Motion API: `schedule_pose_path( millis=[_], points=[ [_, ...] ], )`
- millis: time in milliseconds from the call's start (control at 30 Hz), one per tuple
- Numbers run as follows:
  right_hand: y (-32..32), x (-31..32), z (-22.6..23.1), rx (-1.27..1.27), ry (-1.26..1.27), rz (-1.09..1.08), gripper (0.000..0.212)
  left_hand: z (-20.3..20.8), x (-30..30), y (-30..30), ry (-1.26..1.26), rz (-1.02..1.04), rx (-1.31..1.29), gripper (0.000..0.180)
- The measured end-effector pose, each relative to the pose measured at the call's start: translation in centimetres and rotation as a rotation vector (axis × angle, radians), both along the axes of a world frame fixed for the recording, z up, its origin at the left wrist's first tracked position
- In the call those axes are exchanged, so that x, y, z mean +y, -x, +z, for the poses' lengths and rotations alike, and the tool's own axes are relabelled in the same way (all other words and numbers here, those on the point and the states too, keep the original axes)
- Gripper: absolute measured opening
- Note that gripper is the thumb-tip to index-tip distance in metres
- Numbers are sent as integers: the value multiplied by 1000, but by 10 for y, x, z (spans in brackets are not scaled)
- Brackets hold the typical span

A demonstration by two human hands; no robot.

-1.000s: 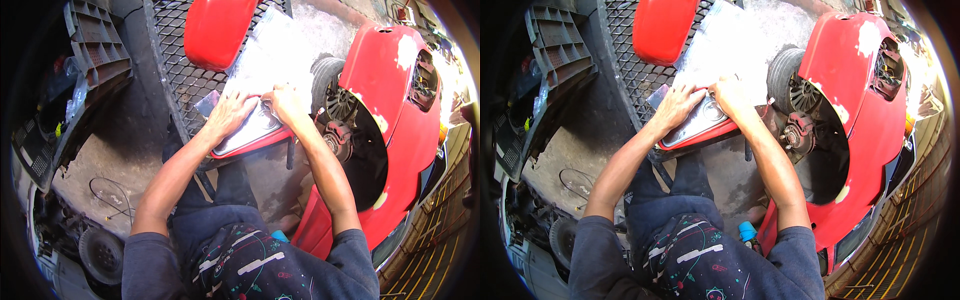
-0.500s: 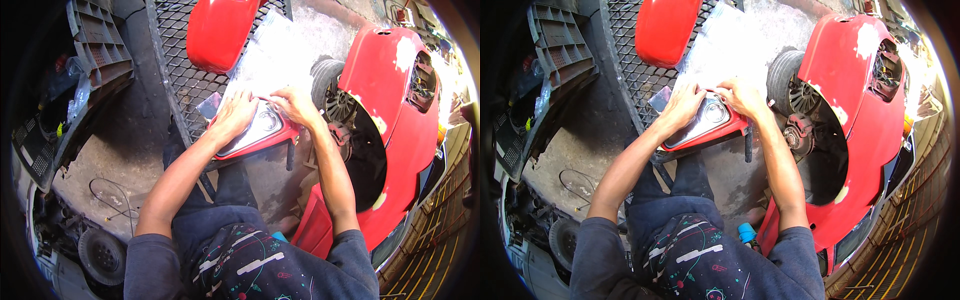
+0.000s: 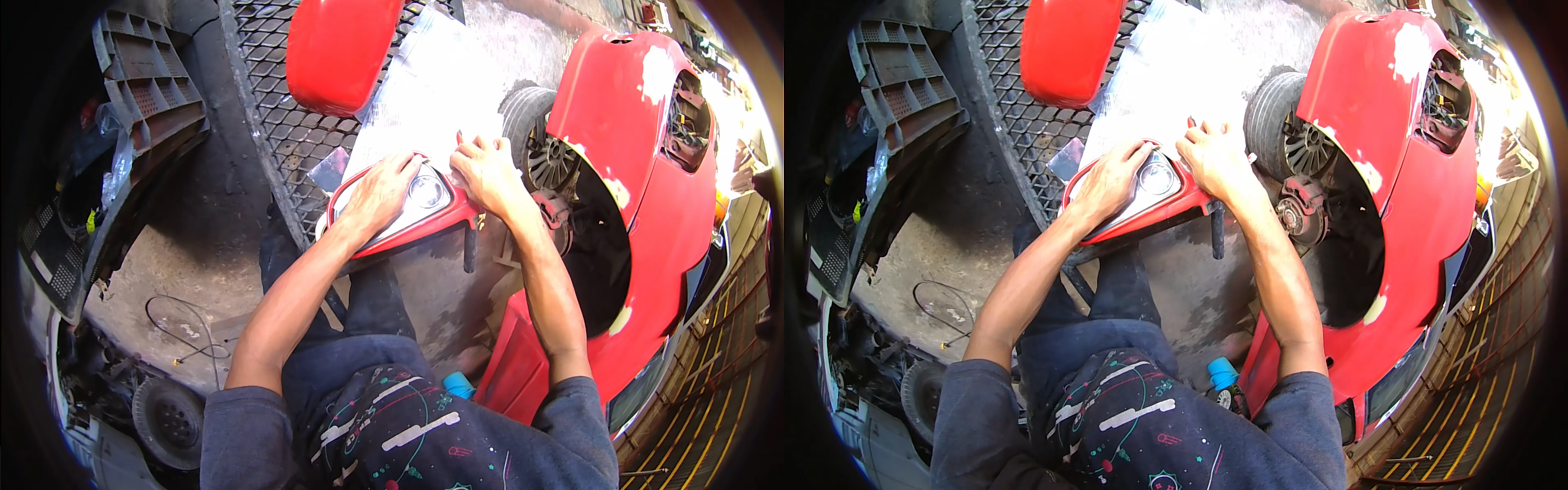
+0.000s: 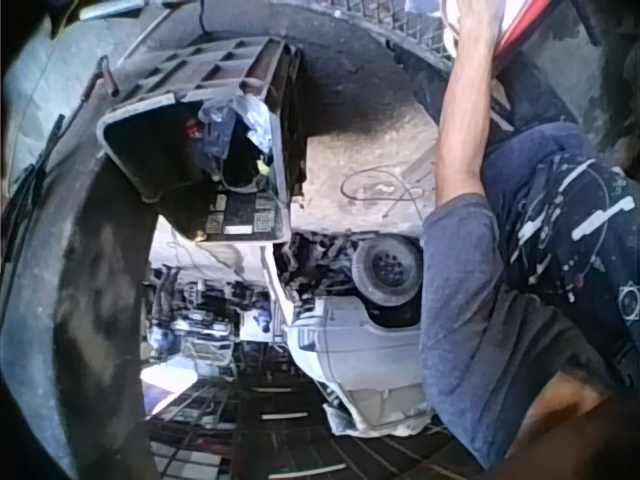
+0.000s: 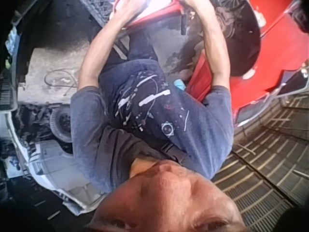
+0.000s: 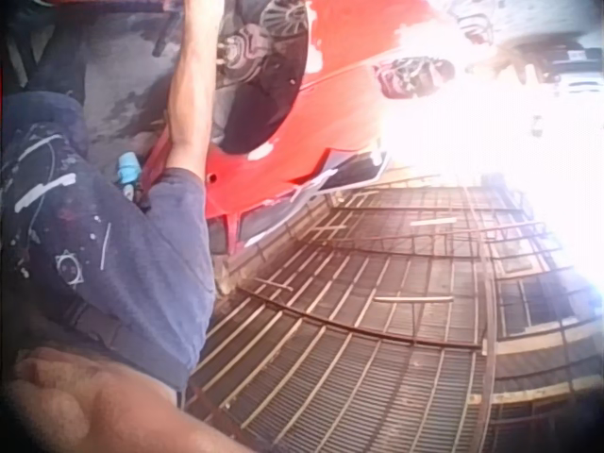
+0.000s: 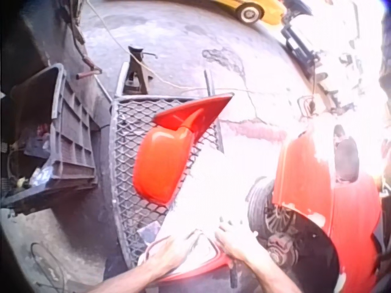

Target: The person applies masking tape to the edges of a red car side mirror to protect the glass and surrounding areas. They carefully align and press the tape along the mirror's perimeter, then trim excess tape with a utility knife.

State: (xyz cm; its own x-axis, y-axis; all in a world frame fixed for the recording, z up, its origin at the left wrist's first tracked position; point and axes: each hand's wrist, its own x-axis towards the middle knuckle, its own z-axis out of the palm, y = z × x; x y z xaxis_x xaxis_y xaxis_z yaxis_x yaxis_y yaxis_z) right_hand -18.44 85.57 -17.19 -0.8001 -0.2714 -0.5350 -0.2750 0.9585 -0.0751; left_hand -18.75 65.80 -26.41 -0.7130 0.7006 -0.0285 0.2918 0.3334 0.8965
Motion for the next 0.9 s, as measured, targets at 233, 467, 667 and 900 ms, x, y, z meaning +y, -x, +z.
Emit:
schedule_pose_path(
  millis=[233, 467, 667, 900],
  points=[
    [-6, -2, 4, 148, 39, 22, 12, 2, -2, -2, 71, -17, -84, 42],
    [-14, -6, 1, 197, 75, -87, 14, -6, -3, -2, 20, 0, -77, 43],
    [-23, -25, -3, 333, 109, -145, 16, -7, -2, 3, -51, 23, -145, 44],
    [-23, -41, -3, 167, 111, -477, 15, -6, 8, 6, -29, 115, -184, 27]
  ],
)
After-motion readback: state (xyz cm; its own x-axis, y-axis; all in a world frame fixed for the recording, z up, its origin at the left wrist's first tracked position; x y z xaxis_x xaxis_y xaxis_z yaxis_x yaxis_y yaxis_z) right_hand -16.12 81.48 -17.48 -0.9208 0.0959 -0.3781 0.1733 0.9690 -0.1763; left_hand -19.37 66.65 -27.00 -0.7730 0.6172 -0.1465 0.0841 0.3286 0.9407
